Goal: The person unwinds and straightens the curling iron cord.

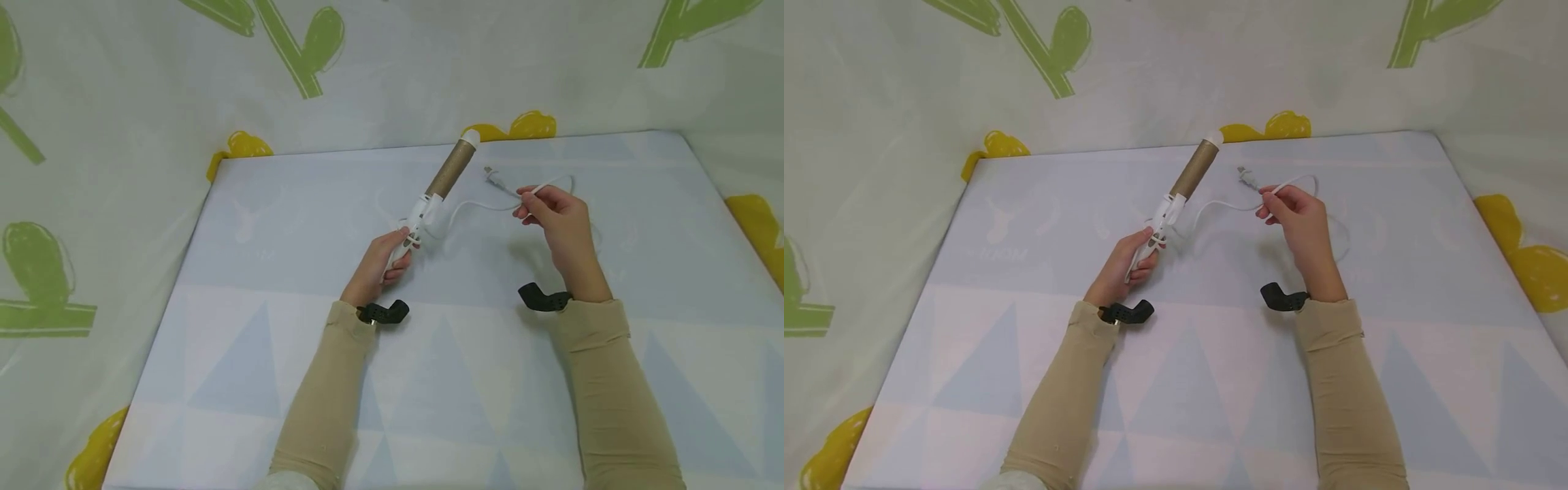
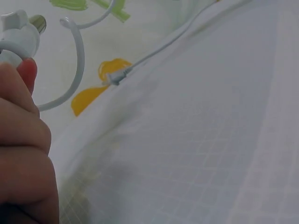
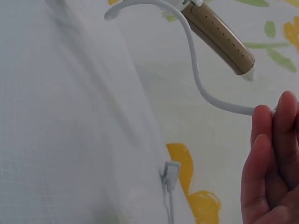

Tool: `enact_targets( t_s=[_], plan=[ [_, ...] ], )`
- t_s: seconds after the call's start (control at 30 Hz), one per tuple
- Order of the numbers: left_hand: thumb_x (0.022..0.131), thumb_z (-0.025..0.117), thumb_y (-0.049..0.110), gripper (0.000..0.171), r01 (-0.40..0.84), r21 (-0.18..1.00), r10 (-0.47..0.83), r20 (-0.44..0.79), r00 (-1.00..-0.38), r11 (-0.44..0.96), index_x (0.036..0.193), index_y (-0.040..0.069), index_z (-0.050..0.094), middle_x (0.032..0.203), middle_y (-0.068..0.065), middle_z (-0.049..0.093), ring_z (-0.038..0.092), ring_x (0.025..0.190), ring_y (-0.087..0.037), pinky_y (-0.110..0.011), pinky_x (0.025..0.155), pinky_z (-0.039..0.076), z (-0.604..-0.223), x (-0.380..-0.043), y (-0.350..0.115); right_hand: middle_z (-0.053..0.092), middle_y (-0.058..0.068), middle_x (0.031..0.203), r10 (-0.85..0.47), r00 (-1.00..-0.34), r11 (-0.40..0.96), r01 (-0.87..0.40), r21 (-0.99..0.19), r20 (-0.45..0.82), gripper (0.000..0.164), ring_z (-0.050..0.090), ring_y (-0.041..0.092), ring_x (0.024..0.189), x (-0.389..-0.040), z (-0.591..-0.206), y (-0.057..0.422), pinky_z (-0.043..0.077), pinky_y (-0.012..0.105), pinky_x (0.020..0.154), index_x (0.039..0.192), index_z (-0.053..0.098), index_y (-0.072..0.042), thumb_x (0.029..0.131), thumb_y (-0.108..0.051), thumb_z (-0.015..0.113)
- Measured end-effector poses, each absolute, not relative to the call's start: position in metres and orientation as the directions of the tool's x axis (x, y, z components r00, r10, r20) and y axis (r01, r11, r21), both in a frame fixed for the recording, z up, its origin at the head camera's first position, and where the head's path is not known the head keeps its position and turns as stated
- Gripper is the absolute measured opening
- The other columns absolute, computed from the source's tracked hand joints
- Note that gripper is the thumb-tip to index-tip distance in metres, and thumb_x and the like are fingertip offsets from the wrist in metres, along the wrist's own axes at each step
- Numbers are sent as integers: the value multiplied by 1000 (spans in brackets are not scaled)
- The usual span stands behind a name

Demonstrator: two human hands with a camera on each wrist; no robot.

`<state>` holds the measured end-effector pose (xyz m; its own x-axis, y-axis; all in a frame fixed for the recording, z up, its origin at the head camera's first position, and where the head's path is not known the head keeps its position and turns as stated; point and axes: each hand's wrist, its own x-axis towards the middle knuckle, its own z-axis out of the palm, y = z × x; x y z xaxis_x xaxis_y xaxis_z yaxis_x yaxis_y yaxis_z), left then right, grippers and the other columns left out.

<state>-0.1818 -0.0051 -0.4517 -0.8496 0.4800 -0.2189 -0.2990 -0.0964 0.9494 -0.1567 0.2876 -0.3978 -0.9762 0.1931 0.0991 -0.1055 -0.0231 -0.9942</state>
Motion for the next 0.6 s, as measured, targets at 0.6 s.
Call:
enact_targets(
  t_s=[0.6],
  plan=[
    [95,47,39,37,-250,966,561,-245,-791,70,99,4,59,55,3,36,25,41,-7,-22,38,21,-428,-173,-7,67,7,81,189,-982,-202,-12,-979,-27,31,65,17,79,-158,-407,292,52,21,72,97,58,1,85,-27,65]
  ],
)
